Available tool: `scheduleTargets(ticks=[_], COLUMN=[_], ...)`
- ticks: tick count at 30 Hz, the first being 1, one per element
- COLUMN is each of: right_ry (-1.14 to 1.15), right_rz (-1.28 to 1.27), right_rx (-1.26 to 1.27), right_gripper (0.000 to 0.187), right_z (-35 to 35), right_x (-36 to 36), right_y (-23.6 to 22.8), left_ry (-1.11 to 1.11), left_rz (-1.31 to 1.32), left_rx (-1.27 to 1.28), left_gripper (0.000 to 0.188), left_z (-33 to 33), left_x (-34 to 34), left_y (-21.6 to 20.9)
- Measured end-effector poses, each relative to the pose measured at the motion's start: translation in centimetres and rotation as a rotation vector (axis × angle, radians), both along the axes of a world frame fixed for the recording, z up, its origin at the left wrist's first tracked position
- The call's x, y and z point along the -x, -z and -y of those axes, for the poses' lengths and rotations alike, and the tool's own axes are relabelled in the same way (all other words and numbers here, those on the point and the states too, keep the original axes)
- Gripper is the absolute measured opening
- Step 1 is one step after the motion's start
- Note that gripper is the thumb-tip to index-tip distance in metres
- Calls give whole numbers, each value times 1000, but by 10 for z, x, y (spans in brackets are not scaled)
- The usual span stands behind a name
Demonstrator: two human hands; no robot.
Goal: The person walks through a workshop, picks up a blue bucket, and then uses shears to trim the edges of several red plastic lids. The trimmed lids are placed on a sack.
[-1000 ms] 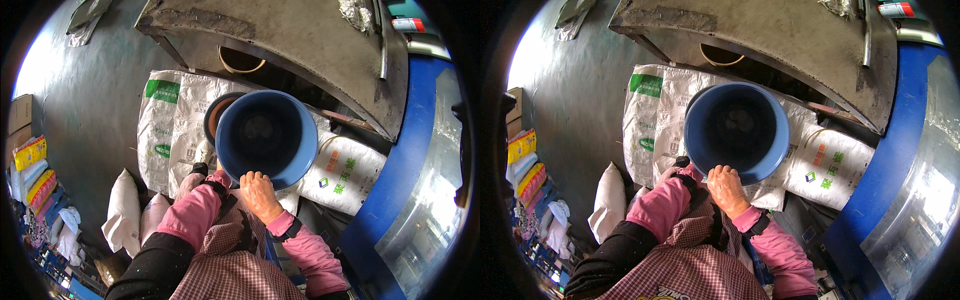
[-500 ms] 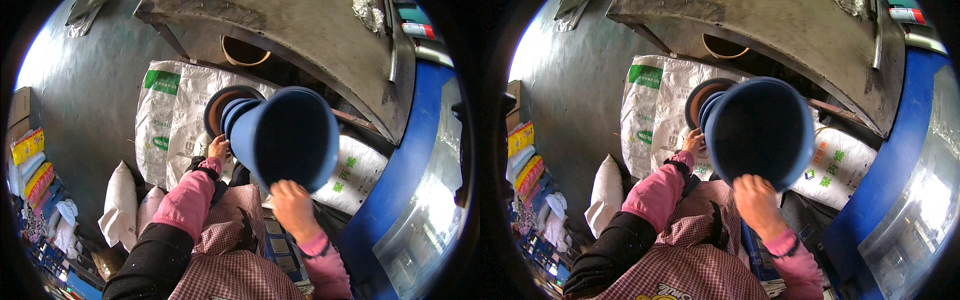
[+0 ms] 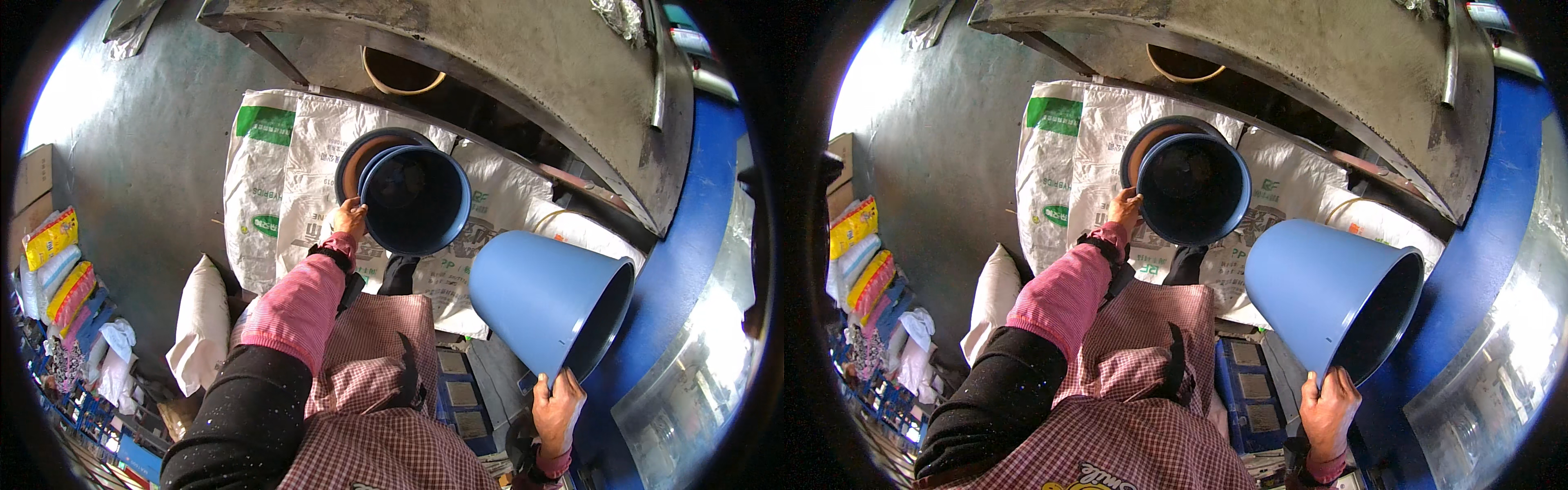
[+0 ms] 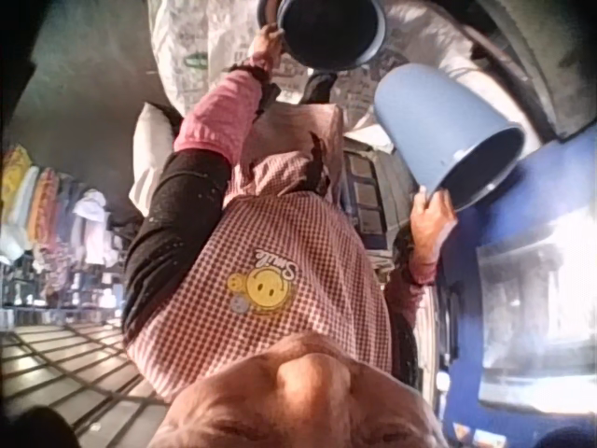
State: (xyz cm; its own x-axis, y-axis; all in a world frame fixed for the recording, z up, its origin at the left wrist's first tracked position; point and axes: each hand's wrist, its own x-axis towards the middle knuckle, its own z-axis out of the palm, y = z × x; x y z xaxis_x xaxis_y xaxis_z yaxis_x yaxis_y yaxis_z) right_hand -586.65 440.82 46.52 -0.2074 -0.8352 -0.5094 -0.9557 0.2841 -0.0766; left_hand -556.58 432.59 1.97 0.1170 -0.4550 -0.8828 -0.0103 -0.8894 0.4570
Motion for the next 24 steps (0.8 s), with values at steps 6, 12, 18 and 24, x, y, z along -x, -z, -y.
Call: scheduleTargets(ticks=[6, 12, 18, 24], right_ry=[40, 48, 64, 67], right_rz=[34, 50, 0, -18], right_rx=[-26, -34, -65, -63], right_gripper=[12, 11, 12, 14], right_z=[-9, -13, -21, -29], right_x=[9, 11, 20, 32], right_y=[11, 20, 24, 33], left_ry=[-18, 162, 310, 49], left_rz=[30, 174, 299, 77], left_rx=[-76, 138, 320, 327], left_gripper=[39, 27, 28, 25], left_z=[-2, -1, 5, 3], left_x=[-3, -4, -14, -24], left_y=[4, 12, -20, -124])
